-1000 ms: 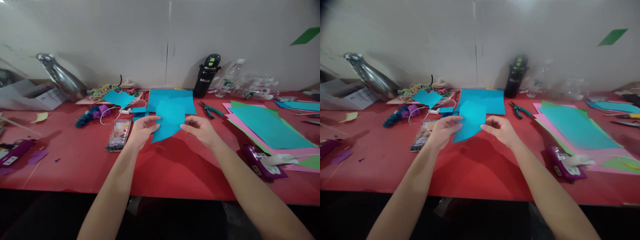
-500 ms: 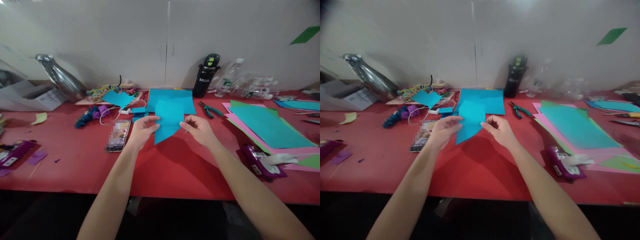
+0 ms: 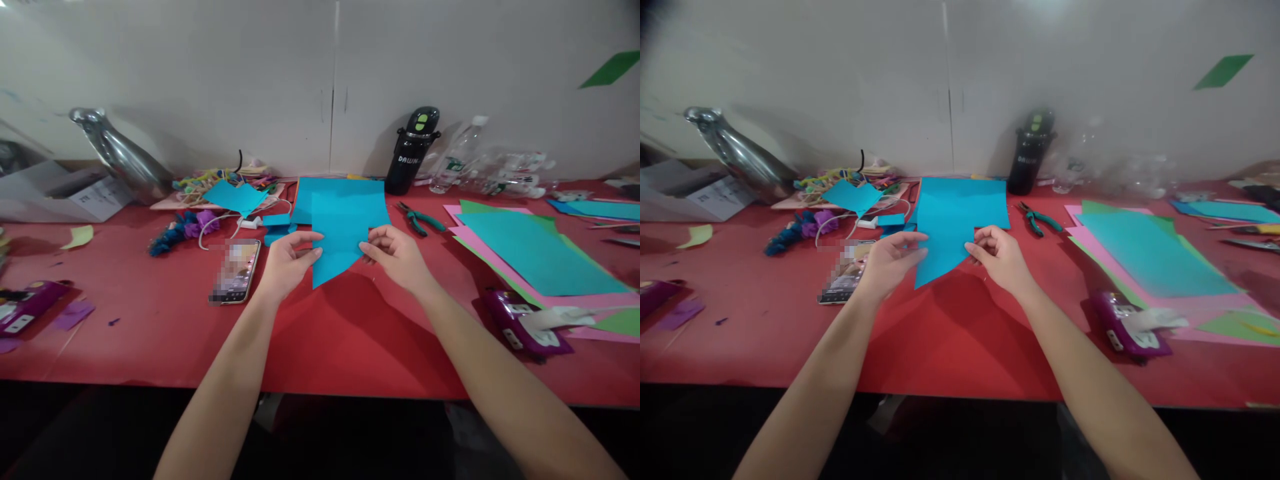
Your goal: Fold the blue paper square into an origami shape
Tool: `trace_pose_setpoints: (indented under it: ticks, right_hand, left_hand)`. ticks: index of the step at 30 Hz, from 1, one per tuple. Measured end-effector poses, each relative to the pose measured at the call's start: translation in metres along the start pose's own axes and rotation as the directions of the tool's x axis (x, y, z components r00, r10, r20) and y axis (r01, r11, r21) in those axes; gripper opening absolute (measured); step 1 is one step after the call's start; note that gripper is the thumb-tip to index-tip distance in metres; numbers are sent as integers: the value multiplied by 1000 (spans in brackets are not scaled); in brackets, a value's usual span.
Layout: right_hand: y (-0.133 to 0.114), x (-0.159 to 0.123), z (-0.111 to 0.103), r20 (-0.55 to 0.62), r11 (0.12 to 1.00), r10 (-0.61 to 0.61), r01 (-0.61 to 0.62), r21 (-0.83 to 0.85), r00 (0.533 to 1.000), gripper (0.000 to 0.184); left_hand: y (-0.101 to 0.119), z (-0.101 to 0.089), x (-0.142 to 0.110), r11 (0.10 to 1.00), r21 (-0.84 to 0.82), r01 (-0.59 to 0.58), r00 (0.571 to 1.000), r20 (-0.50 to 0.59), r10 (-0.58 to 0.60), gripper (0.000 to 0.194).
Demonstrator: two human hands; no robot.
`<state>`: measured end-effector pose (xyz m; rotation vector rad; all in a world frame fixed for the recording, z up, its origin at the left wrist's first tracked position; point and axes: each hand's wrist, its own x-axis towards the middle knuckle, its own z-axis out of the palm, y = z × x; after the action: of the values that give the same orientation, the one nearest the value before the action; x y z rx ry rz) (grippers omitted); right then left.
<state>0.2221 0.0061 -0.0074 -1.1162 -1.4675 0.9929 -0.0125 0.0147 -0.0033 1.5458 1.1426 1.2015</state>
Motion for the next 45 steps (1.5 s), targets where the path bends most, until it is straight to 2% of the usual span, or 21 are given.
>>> trace_pose_setpoints:
  ticks: [3, 6, 10, 14, 17, 20, 23, 26, 29, 31, 33, 36, 39, 42, 45]
  right_hand:
    - [1, 0, 0, 5, 1000, -4, 4, -15, 1000, 36]
    - [3, -1, -1, 9, 997, -55, 56, -55, 998, 34]
    - [3, -3, -4, 28, 957, -193, 194, -214, 981, 23]
    - [2, -5, -7, 130, 880, -323, 348, -324, 937, 25]
    - [0, -5, -9, 135, 829, -418, 438, -347, 898, 25]
    - [-4, -5, -11, 56, 819, -456, 443, -365, 888, 18]
    - [-8, -5, -13, -38, 856, -419, 381, -350, 907, 12]
    - [-9, -4, -15, -80, 896, -366, 328, -298, 927, 13]
    - [-9, -3, -16, -76, 929, -322, 300, -219, 943, 16]
    - [-11, -3, -15, -62, 941, -310, 298, -158, 949, 16]
    - [-13, -4, -13, -43, 952, -290, 284, -112, 956, 16]
    - [-17, -6, -11, -60, 978, -193, 187, -97, 979, 21]
    - [-17, -7, -10, -82, 990, -114, 107, -88, 990, 30]
    - [-16, -6, -10, -19, 991, -116, 114, -75, 993, 45]
    - [-14, -5, -8, -9, 991, -113, 113, -66, 994, 53]
  left_hand:
    - [0, 0, -1, 1000, 29, 1, 1000, -10, -1, 28]
    - [1, 1, -1, 999, -11, 51, 999, -5, -51, 29]
    - [2, 1, 0, 956, -206, 209, 978, 21, -209, 32]
    - [8, -2, 2, 862, -393, 321, 941, 25, -338, 27]
    - [12, -8, 2, 809, -459, 366, 927, 107, -359, 27]
    - [13, -11, 1, 785, -495, 373, 928, 214, -306, 30]
    - [12, -8, -1, 874, -411, 260, 961, 200, -192, 25]
    - [11, -2, -2, 983, -182, 38, 994, 111, -18, 18]
    - [10, 1, -2, 983, 8, -184, 983, -13, 184, 20]
    - [10, 2, -2, 963, 66, -263, 962, -64, 267, 19]
    - [9, 2, -3, 966, 23, -256, 965, -46, 257, 18]
    - [10, 4, -5, 987, -80, -140, 988, 56, 144, 23]
    - [12, 6, -7, 993, -107, -54, 993, 97, 65, 29]
    - [14, 6, -7, 995, -103, -10, 994, 105, 21, 30]
    - [14, 6, -7, 995, -95, 2, 992, 128, 10, 31]
